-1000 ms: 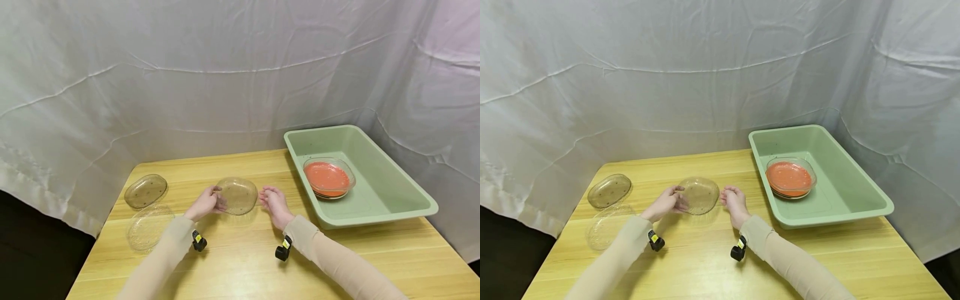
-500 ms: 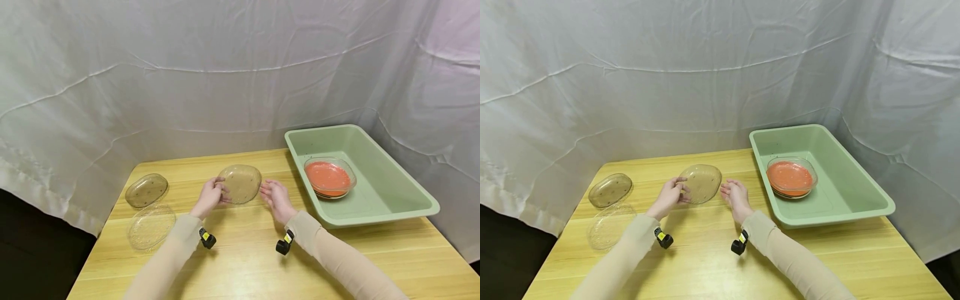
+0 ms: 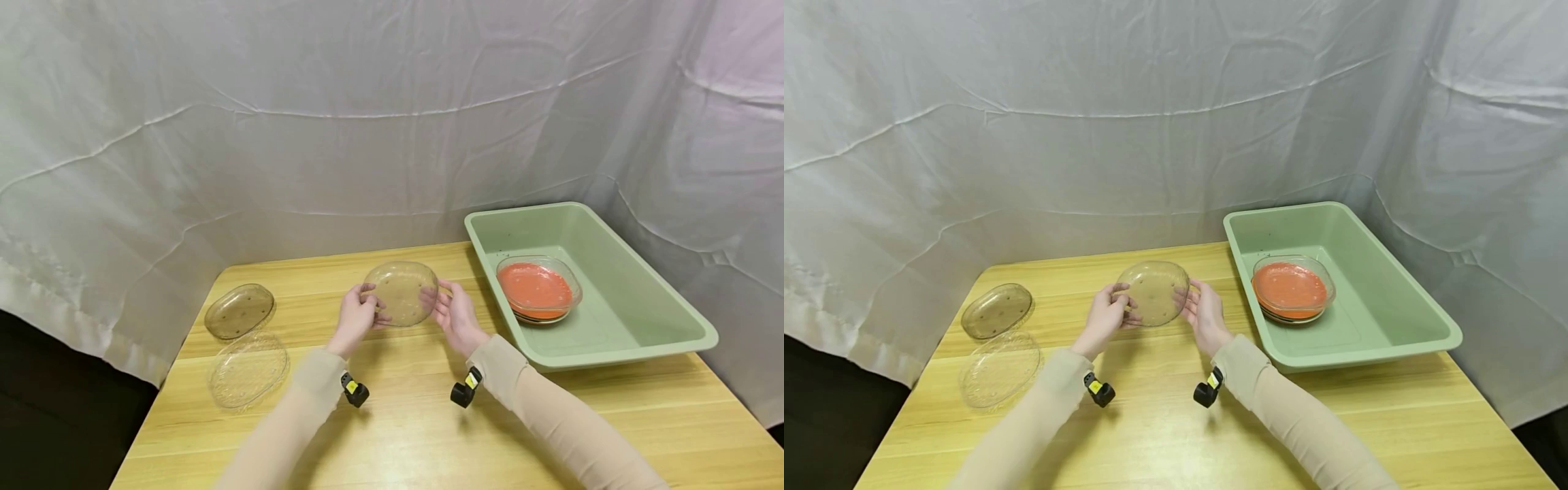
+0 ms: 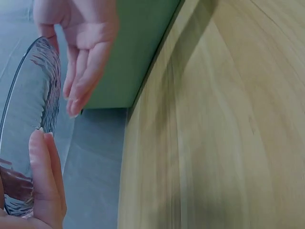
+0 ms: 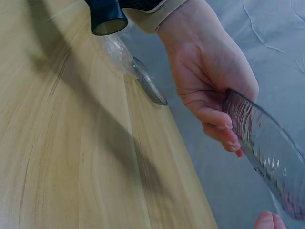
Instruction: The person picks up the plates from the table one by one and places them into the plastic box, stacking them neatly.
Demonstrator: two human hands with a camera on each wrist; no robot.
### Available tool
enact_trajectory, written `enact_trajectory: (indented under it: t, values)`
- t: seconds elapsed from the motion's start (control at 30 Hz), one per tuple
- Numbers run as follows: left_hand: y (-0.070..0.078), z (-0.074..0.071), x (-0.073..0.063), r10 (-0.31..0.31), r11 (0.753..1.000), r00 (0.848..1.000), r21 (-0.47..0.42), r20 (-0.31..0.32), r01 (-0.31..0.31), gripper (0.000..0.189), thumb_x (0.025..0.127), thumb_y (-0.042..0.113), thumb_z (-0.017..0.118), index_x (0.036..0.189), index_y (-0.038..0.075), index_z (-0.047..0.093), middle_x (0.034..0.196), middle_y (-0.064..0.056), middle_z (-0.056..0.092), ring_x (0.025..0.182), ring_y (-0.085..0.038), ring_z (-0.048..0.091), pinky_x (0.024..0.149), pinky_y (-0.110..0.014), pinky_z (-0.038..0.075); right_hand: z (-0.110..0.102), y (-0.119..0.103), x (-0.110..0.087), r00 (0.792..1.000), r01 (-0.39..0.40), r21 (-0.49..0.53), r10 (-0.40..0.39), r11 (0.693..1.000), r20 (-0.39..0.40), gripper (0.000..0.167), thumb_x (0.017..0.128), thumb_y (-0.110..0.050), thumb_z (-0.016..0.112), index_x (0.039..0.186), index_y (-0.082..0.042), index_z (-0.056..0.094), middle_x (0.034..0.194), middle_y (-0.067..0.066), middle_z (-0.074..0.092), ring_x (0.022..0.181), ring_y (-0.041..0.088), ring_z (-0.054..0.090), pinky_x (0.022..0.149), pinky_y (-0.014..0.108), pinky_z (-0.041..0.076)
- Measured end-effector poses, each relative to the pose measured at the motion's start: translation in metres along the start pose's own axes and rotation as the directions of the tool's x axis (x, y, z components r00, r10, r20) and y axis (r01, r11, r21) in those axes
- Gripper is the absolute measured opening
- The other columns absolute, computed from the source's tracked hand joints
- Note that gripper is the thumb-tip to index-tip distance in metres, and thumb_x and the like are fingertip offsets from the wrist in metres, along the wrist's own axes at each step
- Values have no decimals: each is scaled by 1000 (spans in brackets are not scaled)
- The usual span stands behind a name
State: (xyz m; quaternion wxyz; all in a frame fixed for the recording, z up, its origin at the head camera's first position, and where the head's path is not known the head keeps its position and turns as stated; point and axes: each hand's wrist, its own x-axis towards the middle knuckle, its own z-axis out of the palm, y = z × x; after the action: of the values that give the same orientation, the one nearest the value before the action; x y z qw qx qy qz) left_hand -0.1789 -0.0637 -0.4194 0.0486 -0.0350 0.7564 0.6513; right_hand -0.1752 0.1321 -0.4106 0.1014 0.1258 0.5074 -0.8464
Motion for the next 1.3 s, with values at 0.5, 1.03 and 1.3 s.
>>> enact_trajectory:
  t: [0.5,1.03,1.3]
  values:
    - [-3,23,-4,69,997,996,38,-54,-67,40,101,4,40,140,0,43,95,-14,62,57,-10,66,62,-33,64,5,7,3,1000,5,-21,-5,1000,9,44,109,-24,34,148,-4,34,145,28,53,96,15,74,85,23,61]
    - [-7,25,-10,14,1000,998,-12,66,-13,45,103,9,39,147,2,36,88,-12,66,64,-14,69,70,-35,65,1,12,7,1000,-12,-77,12,997,-7,29,108,-17,39,132,-2,44,132,26,64,83,13,76,82,23,63]
    - [-9,21,-8,12,1000,995,-18,100,-11,46,105,12,38,149,1,35,90,-18,70,65,-14,69,70,-35,65,-1,13,9,1000,-21,-67,20,998,-19,34,107,-6,32,138,4,41,120,23,71,78,13,77,79,25,63]
